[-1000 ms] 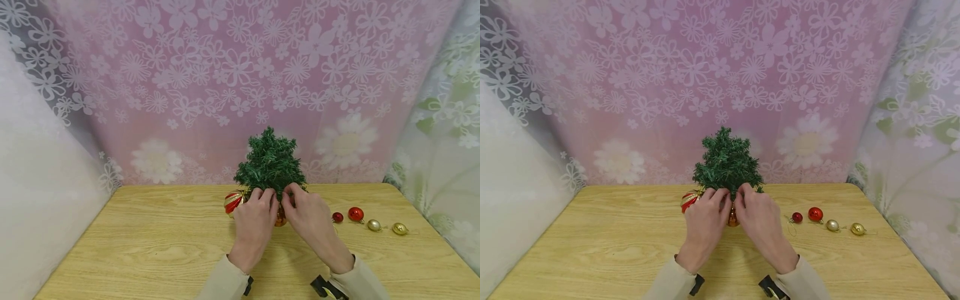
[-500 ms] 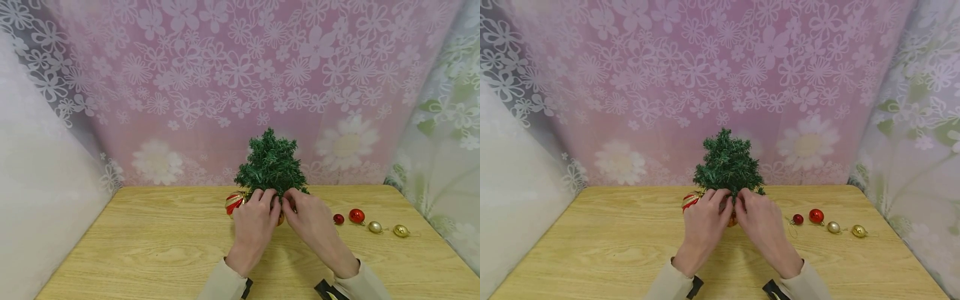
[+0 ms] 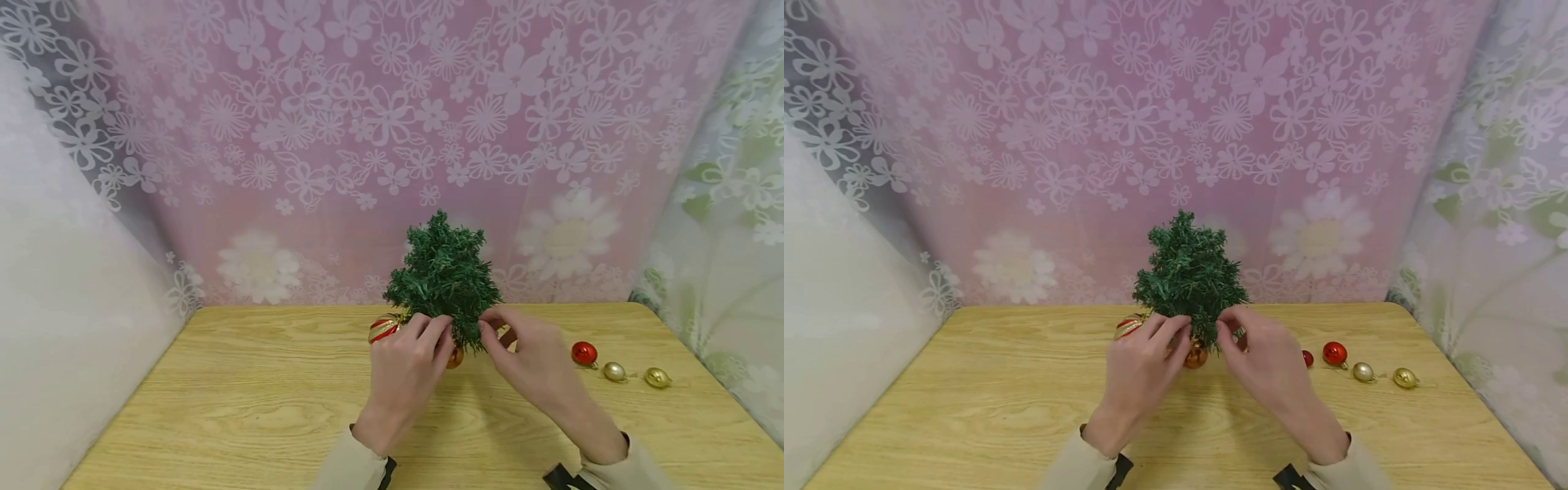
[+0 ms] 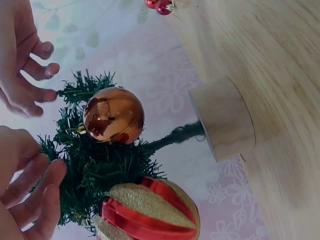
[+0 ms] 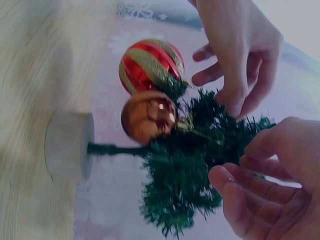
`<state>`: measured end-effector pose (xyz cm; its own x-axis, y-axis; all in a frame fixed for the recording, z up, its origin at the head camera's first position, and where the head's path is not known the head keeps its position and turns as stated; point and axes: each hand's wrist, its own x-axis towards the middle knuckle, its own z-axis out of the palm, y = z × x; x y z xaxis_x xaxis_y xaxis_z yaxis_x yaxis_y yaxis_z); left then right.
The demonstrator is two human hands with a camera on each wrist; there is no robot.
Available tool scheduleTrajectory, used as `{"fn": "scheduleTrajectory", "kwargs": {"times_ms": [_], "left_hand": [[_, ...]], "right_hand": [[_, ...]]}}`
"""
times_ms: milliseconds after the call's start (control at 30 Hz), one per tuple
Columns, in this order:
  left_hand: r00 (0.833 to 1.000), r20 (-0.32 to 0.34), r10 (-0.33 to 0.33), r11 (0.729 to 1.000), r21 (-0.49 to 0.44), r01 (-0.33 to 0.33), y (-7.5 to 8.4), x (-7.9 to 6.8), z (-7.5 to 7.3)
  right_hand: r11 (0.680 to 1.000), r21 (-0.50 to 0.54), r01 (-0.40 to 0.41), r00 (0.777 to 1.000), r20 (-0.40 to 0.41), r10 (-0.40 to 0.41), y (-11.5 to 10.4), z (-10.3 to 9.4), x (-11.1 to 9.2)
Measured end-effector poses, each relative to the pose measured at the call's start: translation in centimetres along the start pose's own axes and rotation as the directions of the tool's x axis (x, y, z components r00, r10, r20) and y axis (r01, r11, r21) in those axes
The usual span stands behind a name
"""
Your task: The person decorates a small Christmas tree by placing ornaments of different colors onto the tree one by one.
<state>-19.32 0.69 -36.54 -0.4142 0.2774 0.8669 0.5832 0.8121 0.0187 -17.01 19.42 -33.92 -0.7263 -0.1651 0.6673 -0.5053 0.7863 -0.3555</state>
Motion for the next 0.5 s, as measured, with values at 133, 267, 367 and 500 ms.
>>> {"fn": "scheduleTrajectory", "kwargs": {"times_ms": [133,267,367,500], "left_hand": [[0.996,-0.052,0.068,0.998,-0.012,-0.069,-0.5,0.1,-0.1],[0.983,-0.116,0.139,0.990,-0.009,-0.141,-1.1,0.3,-0.1],[0.974,-0.139,0.181,0.983,0.013,-0.181,-1.6,0.4,0.0],[0.972,-0.105,0.212,0.977,0.054,-0.208,-1.8,0.6,-0.1]], "right_hand": [[0.999,-0.001,0.042,0.998,-0.050,-0.042,0.8,-0.9,-0.4],[0.998,-0.016,0.054,0.995,-0.083,-0.055,1.9,-1.8,-0.9],[0.998,-0.047,0.047,0.994,-0.097,-0.052,3.0,-2.4,-1.2],[0.996,-0.079,0.032,0.993,-0.112,-0.041,4.3,-3.3,-1.8]]}}
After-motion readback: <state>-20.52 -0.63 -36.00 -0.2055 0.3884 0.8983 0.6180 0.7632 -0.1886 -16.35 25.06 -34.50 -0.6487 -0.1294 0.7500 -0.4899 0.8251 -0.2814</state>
